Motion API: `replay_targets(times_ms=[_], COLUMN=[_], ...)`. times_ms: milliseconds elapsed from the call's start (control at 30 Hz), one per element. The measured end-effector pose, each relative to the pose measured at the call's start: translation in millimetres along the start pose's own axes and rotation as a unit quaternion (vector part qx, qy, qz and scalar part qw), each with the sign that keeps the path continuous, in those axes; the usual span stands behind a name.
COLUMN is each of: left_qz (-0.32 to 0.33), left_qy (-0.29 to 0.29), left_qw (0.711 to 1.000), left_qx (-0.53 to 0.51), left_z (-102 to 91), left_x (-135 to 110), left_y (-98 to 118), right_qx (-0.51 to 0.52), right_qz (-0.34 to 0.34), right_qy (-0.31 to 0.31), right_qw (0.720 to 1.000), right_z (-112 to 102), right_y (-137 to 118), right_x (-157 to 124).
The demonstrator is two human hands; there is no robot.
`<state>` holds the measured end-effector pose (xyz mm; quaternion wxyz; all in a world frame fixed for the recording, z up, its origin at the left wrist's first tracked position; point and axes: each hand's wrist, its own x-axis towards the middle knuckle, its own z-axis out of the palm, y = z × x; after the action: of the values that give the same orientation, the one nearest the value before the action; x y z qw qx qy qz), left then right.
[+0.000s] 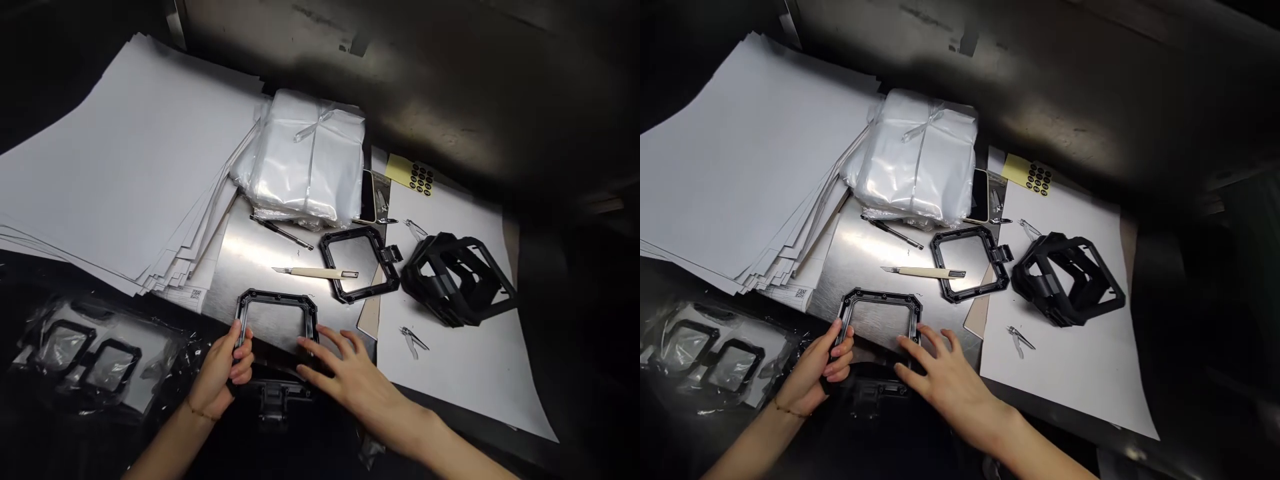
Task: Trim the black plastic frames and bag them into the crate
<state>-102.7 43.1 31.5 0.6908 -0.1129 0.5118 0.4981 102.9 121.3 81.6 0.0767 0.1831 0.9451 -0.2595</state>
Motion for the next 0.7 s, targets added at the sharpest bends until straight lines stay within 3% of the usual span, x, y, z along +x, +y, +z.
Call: replay_targets(times_ms=[67, 133, 233, 333, 400, 467, 567, 633, 700], left_qz=[0.01, 0.055, 0.204, 0.301, 0.301, 0.281, 0.236, 0.201, 0.168], left_qy=[0.003, 0.021, 0.015, -0.013, 0.015, 0.041, 0.038, 0.033, 0.02], left_qw=[1.0, 0.998, 0.978, 0.947, 0.947, 0.955, 0.97, 0.979, 0.986], left_qx=[-0.002, 0.004, 0.048, 0.112, 0.113, 0.085, 0.038, 0.013, -0.002], left_z=[2.2, 4.0, 5.2, 5.5, 4.7, 1.4, -10.1, -20.8, -31.5], left_x=[-7, -19, -42, -58, -63, -63, -61, -59, -56], left_y=[10, 20, 28, 27, 26, 28, 32, 33, 33], right_qx=[0.007, 0.083, 0.264, 0.401, 0.374, 0.259, 0.147, 0.108, 0.093], right_qz=[-0.047, -0.068, -0.015, 0.03, 0.022, 0.04, 0.086, 0.082, 0.048], right_qy=[0.025, 0.056, 0.104, 0.084, 0.093, 0.178, 0.297, 0.322, 0.306], right_qw=[0.999, 0.993, 0.959, 0.912, 0.922, 0.949, 0.939, 0.937, 0.946], right_z=[-1, -17, -50, -67, -70, -71, -79, -91, -105], right_y=[-4, -11, -25, -27, -14, 14, 66, 95, 113], right_x=[4, 7, 8, 17, 35, 61, 100, 121, 135])
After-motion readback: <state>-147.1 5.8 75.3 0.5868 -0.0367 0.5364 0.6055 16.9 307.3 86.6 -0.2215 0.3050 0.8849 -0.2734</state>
